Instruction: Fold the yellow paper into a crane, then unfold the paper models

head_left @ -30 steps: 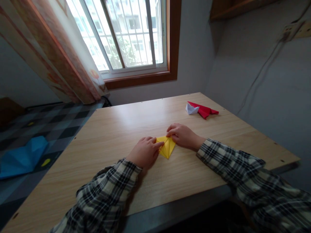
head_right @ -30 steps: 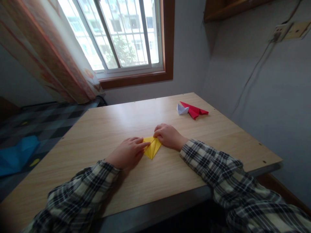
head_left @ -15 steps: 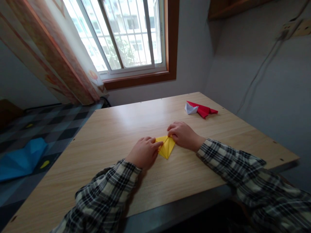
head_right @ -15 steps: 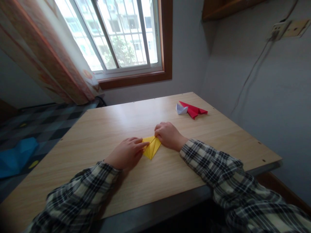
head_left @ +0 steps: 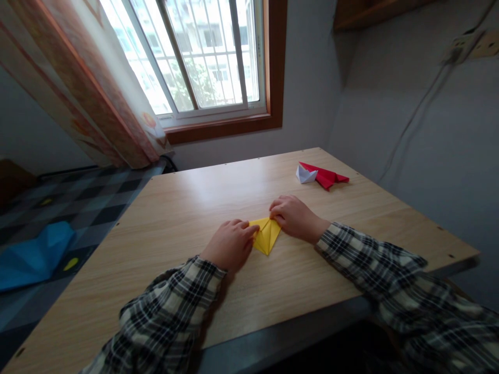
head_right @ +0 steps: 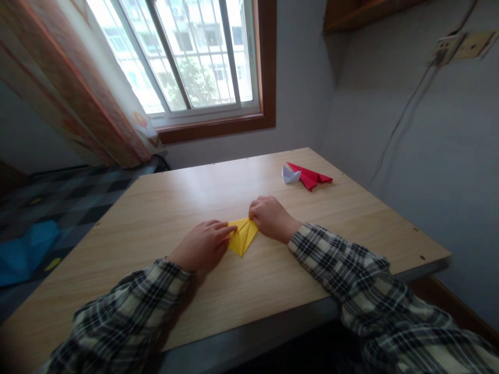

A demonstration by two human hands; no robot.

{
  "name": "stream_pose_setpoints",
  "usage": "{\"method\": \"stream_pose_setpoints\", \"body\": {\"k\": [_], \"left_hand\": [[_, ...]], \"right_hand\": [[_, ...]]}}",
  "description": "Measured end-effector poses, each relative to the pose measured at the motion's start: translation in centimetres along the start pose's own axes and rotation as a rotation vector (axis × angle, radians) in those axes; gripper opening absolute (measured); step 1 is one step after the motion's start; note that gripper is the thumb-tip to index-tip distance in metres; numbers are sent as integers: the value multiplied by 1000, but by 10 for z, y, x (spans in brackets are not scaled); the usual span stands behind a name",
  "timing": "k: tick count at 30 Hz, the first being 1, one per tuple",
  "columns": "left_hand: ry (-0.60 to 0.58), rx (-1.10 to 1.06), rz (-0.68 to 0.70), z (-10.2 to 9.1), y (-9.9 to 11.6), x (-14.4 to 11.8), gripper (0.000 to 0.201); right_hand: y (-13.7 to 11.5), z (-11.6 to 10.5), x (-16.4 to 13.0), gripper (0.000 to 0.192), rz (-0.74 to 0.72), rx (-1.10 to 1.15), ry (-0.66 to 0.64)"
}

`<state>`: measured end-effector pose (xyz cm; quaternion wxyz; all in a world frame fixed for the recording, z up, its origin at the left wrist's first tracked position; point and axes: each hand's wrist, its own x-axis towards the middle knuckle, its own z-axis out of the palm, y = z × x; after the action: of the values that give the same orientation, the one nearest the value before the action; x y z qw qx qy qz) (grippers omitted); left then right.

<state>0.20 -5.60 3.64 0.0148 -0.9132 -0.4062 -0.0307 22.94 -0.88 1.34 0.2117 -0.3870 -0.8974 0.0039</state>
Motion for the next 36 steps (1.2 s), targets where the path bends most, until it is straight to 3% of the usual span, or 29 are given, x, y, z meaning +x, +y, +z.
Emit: {"method": "stream_pose_setpoints", "body": {"k": [9, 27, 36], "left_hand": [[146, -30, -111, 8, -16, 6, 24], [257, -103, -136, 23, -23, 10, 32], [296, -148, -144, 24, -21, 11, 7]], "right_hand": [[2, 1, 2, 21, -15, 41, -35], [3, 5, 5, 16, 28, 41, -41], [2, 9, 7, 10, 108, 77, -29]]}}
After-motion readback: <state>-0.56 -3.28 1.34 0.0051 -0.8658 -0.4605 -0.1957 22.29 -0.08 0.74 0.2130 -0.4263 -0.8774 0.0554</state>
